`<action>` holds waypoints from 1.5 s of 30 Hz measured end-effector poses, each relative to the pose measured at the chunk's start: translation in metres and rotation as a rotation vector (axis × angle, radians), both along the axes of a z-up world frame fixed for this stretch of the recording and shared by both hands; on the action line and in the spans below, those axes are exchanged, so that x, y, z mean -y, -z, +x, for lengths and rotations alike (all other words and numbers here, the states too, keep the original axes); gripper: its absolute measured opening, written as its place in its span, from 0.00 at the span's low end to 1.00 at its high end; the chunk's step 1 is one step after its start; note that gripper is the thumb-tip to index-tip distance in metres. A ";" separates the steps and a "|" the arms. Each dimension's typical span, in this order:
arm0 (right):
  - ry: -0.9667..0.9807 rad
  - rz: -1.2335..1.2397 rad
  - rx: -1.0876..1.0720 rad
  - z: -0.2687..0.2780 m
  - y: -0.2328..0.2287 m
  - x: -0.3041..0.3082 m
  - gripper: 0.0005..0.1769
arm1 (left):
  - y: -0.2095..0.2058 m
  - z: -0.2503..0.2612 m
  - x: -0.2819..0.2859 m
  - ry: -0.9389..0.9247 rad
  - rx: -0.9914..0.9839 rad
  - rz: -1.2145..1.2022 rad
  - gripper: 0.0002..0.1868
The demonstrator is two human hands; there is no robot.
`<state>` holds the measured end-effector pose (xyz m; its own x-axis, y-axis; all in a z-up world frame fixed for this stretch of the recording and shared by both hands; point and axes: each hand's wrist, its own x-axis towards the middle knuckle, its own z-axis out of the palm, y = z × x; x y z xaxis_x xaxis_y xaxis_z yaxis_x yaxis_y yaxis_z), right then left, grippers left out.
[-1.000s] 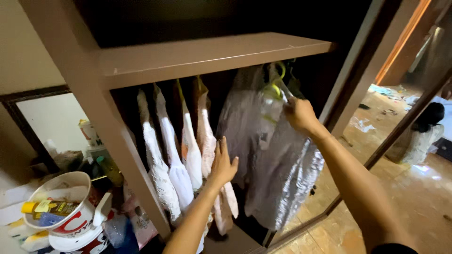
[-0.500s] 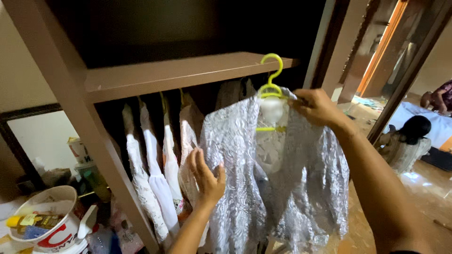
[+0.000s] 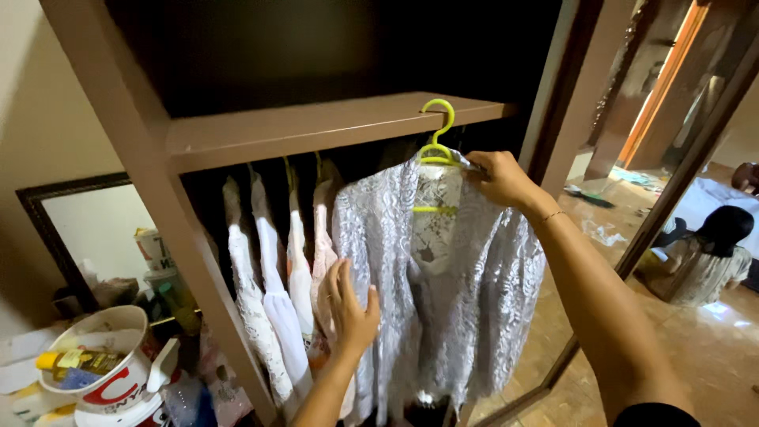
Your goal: The person buttons up several lace garments hanging in a wardrobe. They handle a peach-colored top, a white lace top, and a white lace shirt, fastening the buttons on each one by hand before returning them to the rack.
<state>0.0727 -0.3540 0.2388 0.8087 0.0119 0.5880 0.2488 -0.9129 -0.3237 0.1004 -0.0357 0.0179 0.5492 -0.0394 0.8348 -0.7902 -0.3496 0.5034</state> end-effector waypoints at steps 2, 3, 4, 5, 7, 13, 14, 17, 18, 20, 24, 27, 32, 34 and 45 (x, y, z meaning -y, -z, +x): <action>0.038 0.007 0.006 0.004 0.003 0.000 0.09 | 0.002 0.002 0.004 0.011 0.025 0.007 0.34; 0.058 0.011 0.008 0.006 0.005 -0.001 0.09 | 0.002 0.002 0.005 0.017 0.037 0.012 0.33; 0.039 0.011 0.032 0.006 0.007 -0.001 0.10 | 0.003 0.002 0.006 0.022 0.048 0.023 0.32; 0.020 0.012 0.057 0.007 0.008 -0.001 0.11 | 0.004 0.002 0.008 0.026 0.059 0.034 0.31; 0.001 0.021 0.099 0.006 0.010 -0.004 0.13 | 0.003 0.004 0.013 0.046 0.057 0.046 0.28; 0.222 -0.265 0.601 -0.017 0.027 -0.036 0.21 | 0.010 0.018 0.040 0.121 -0.136 0.135 0.19; 0.335 -0.283 0.719 -0.022 0.044 -0.047 0.21 | 0.013 0.023 0.044 0.153 -0.189 0.175 0.18; 0.358 -0.226 0.809 -0.030 0.113 -0.075 0.16 | 0.018 0.039 0.055 0.127 -0.159 0.477 0.21; 0.245 -0.153 0.676 -0.018 0.138 -0.088 0.09 | 0.019 0.043 0.056 0.098 -0.115 0.609 0.22; 0.085 -0.009 0.493 -0.015 0.186 -0.105 0.09 | 0.015 0.053 0.063 0.033 0.211 0.580 0.24; 0.186 0.226 0.187 0.001 0.239 -0.117 0.27 | 0.006 0.069 0.069 0.122 0.431 0.625 0.19; 0.306 0.186 0.134 0.008 0.254 -0.110 0.26 | 0.003 0.074 0.067 0.073 0.431 0.655 0.20; 0.164 0.394 0.084 -0.008 0.252 -0.110 0.17 | -0.020 0.053 0.048 0.301 0.135 0.716 0.07; 0.067 0.450 0.042 -0.022 0.241 -0.111 0.13 | -0.034 0.039 0.035 0.397 0.054 0.649 0.06; -0.060 0.644 -0.036 -0.073 0.198 -0.132 0.08 | -0.063 -0.002 0.011 0.549 -0.171 0.427 0.06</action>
<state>-0.0004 -0.2224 0.0411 0.8369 -0.2885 0.4652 0.2719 -0.5185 -0.8107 0.0982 -0.0468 0.0810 0.4780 -0.6519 0.5887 -0.8310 -0.1184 0.5436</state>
